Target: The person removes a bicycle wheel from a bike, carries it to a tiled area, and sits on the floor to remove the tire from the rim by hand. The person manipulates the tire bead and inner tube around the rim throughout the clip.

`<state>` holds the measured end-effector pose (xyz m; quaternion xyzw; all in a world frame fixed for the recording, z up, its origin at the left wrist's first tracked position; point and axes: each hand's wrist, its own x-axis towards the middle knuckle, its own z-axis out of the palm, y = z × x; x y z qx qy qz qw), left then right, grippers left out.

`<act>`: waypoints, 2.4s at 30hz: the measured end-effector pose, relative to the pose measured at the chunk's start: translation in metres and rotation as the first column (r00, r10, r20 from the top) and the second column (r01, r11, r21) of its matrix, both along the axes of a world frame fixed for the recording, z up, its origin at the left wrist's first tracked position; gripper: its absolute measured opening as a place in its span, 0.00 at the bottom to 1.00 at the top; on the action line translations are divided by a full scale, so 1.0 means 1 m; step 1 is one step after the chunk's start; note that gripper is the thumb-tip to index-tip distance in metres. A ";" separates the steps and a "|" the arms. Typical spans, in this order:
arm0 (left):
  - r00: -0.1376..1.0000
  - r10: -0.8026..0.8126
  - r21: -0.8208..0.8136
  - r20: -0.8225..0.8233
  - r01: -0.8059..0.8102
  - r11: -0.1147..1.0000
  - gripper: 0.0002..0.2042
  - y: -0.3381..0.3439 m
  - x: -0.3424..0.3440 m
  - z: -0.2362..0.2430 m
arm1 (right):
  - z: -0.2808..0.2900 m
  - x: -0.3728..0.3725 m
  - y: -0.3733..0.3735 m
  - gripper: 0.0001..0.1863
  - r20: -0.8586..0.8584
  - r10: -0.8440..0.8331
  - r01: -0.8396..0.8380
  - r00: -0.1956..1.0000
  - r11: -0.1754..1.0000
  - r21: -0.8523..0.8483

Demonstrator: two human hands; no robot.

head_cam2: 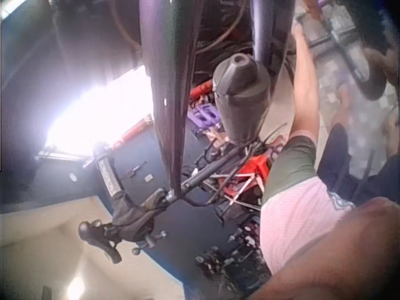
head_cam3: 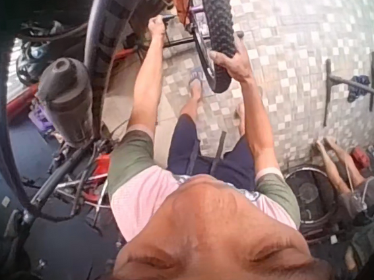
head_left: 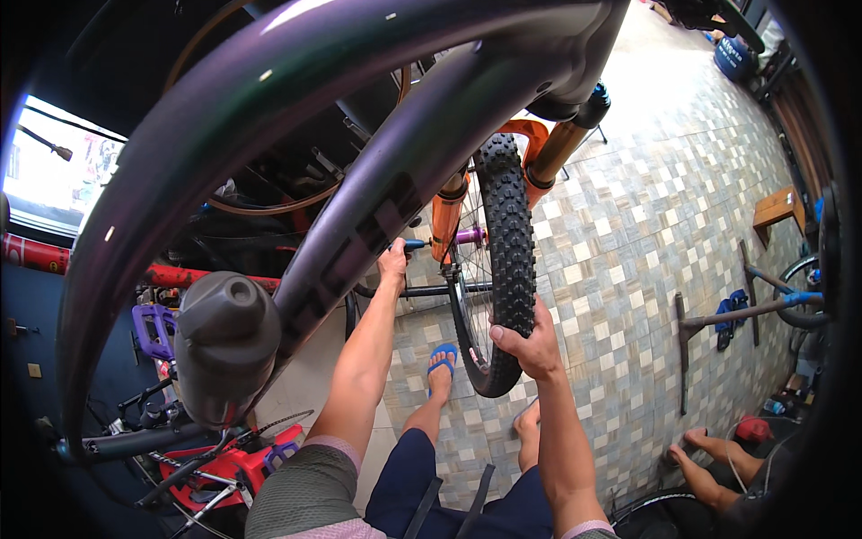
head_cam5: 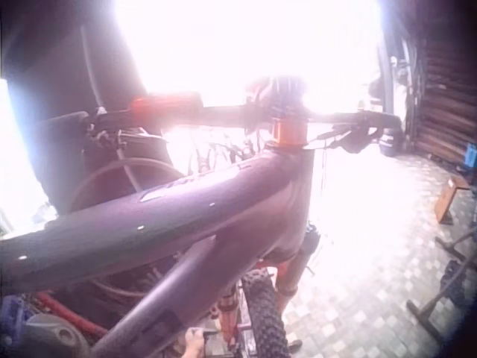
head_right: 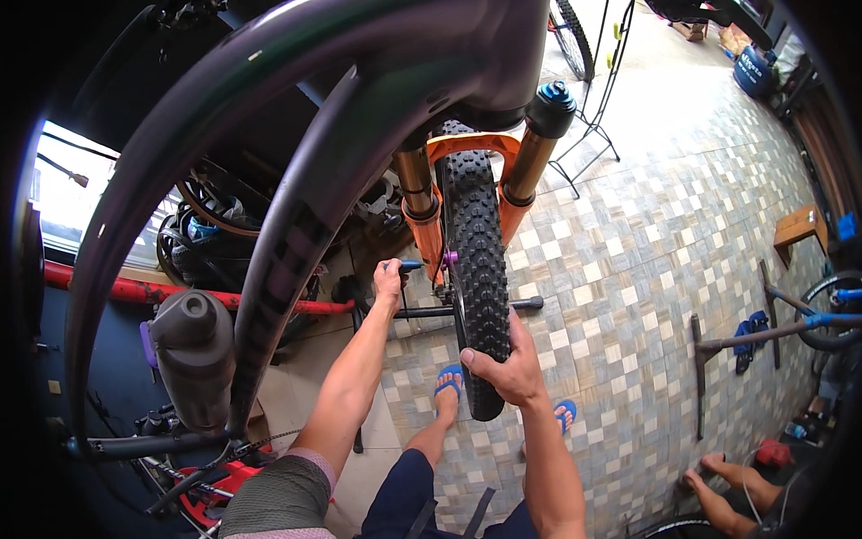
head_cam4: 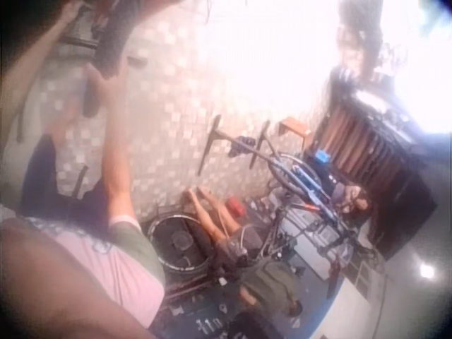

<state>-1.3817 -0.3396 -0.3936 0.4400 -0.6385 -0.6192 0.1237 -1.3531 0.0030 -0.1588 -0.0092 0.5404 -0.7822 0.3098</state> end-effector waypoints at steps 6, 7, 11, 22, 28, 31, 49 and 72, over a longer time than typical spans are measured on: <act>0.994 0.089 0.088 -0.059 -0.084 0.993 0.09 0.018 -0.002 -0.016 | -0.009 -0.003 0.003 0.39 -0.024 0.004 -0.004 1.000 1.000 0.021; 0.988 0.143 0.086 -0.065 -0.137 0.987 0.08 0.016 -0.001 -0.017 | -0.009 -0.004 0.003 0.39 -0.025 0.012 -0.012 1.000 1.000 0.023; 0.983 0.129 0.094 -0.130 -0.117 0.989 0.08 0.009 0.002 -0.020 | -0.008 -0.003 0.003 0.40 -0.039 0.014 -0.013 0.999 1.000 0.019; 0.957 0.186 0.118 -0.221 -0.163 0.979 0.06 0.010 0.000 -0.019 | -0.012 0.002 0.005 0.41 -0.056 0.023 -0.022 0.998 1.000 0.021; 0.959 0.136 0.113 -0.247 -0.111 0.987 0.06 0.008 -0.001 -0.015 | -0.009 0.000 0.004 0.40 -0.032 0.016 -0.016 0.999 1.000 -0.004; 0.959 0.129 0.117 -0.254 -0.102 0.988 0.07 0.008 -0.004 -0.017 | -0.009 0.000 0.003 0.39 -0.014 0.011 -0.012 1.000 1.000 -0.012; 0.974 0.132 0.048 -0.186 -0.125 0.991 0.11 -0.001 -0.007 -0.039 | -0.014 0.001 0.003 0.42 -0.036 0.025 -0.024 0.999 0.999 0.022; 0.988 -0.071 -0.070 -0.136 0.062 0.996 0.07 -0.010 -0.002 -0.022 | -0.019 0.001 0.004 0.41 -0.018 0.050 -0.050 0.999 0.999 0.006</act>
